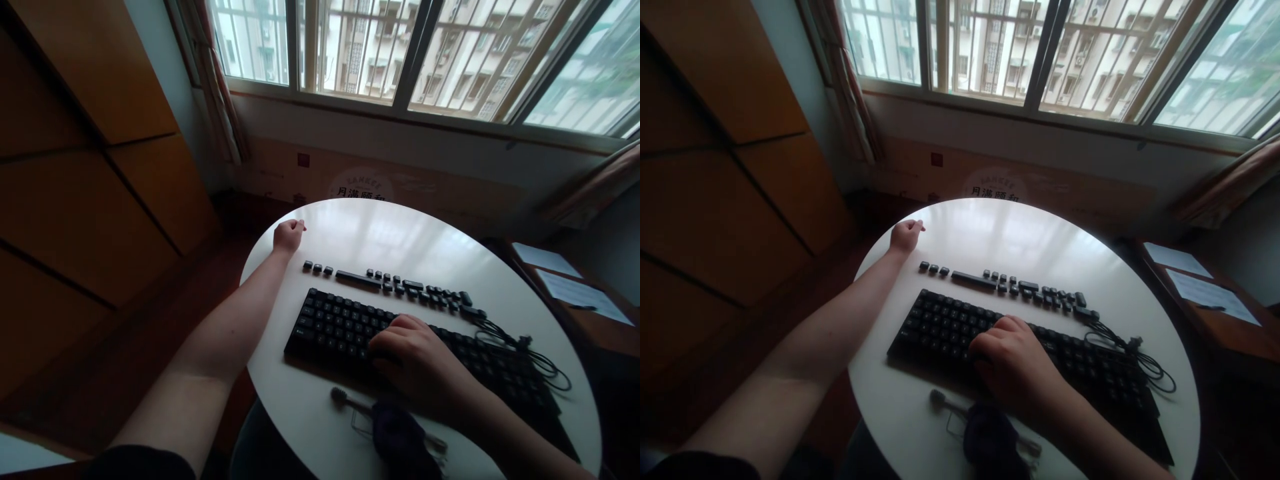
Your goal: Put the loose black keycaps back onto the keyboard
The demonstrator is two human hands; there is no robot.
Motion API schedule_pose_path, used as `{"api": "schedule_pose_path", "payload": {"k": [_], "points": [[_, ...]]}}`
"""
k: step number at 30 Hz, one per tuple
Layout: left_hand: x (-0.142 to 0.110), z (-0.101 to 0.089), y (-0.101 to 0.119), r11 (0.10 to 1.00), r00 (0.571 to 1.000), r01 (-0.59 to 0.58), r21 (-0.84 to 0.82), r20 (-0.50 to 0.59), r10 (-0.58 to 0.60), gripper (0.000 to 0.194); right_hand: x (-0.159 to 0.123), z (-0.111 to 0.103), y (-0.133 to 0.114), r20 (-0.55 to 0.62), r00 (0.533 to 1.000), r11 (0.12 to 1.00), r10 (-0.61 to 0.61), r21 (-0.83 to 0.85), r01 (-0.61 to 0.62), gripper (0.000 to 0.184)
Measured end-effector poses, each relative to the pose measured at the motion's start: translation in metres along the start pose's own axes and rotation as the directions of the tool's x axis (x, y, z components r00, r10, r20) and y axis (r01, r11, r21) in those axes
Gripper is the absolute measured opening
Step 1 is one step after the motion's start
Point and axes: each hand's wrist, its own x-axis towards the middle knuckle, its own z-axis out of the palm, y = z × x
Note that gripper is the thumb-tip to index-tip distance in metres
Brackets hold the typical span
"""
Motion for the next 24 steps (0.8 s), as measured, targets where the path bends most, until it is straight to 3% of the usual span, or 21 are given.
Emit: {"api": "schedule_pose_path", "payload": {"k": [15, 24], "points": [[0.000, -0.001, 0.001, 1.000, 1.000, -0.005, 0.007, 0.019, 0.005, 0.035, 0.000, 0.003, -0.005, -0.028, 0.999, 0.994, 0.021, -0.105, -0.023, 0.037], [0.002, 0.000, -0.001, 1.000, 1.000, -0.009, 0.002, 0.017, 0.009, 0.036, -0.004, 0.012, -0.018, -0.063, 0.997, 0.977, -0.052, -0.209, 0.038, 0.032]]}}
